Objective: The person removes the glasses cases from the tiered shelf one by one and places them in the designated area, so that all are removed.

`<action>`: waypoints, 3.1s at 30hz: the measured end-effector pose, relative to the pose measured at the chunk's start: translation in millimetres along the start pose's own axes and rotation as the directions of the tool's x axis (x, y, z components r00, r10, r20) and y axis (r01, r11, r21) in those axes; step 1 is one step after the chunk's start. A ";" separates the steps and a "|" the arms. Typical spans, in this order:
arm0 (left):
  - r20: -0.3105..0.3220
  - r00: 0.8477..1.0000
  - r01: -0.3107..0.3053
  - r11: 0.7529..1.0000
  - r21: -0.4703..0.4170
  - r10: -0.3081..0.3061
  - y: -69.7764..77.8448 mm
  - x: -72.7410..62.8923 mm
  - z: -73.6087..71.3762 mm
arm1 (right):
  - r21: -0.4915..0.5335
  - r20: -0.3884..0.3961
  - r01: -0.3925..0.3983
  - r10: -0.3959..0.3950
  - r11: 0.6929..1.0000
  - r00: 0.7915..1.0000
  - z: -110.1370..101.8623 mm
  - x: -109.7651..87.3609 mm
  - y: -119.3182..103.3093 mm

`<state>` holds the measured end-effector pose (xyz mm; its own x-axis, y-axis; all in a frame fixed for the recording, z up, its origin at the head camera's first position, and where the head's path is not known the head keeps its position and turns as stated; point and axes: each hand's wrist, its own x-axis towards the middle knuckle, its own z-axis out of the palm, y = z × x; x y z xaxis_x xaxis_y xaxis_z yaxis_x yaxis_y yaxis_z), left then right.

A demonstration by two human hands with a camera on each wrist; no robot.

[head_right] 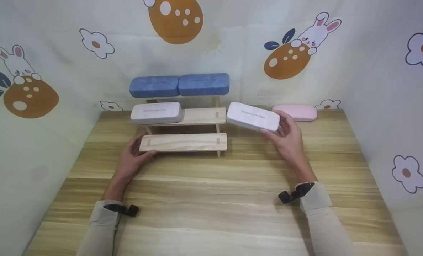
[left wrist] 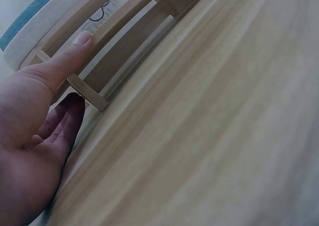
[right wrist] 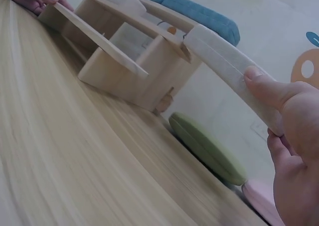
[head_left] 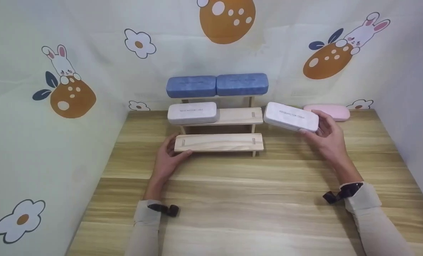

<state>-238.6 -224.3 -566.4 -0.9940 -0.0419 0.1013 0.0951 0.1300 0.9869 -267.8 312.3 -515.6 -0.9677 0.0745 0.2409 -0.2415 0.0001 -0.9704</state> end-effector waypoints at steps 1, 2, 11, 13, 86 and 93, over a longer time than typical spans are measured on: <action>-0.001 1.000 -0.003 1.000 0.004 0.003 0.0 -0.2 0.0 | -0.007 -0.004 -0.005 0.005 1.000 1.000 -1.9 0.2 0.5; -0.001 1.000 -0.005 1.000 0.007 0.005 -0.1 -0.4 0.1 | -0.016 -0.006 -0.012 0.012 1.000 1.000 -4.0 0.4 1.1; -0.007 1.000 -0.001 1.000 0.017 0.001 0.5 -0.7 0.0 | -0.078 -0.002 -0.066 0.066 0.995 0.998 -15.2 1.7 11.5; -0.005 1.000 0.000 1.000 0.020 0.000 0.0 -0.2 -0.1 | -0.081 -0.003 -0.065 0.065 0.995 0.998 -15.9 1.5 15.5; -0.003 1.000 -0.005 1.000 0.010 0.005 -1.3 0.6 1.6 | -0.514 0.156 0.087 -0.006 0.853 0.988 1.6 13.7 46.6; -0.003 1.000 -0.010 1.000 0.016 0.010 -1.7 0.6 1.1 | -0.502 0.146 0.085 -0.013 0.861 0.989 5.2 12.3 44.9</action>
<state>-239.4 -223.5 -568.2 -0.9928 -0.0435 0.1118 0.1044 0.1466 0.9837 -291.0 308.0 -556.1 -0.9647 -0.0715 0.2534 -0.2540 0.5067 -0.8239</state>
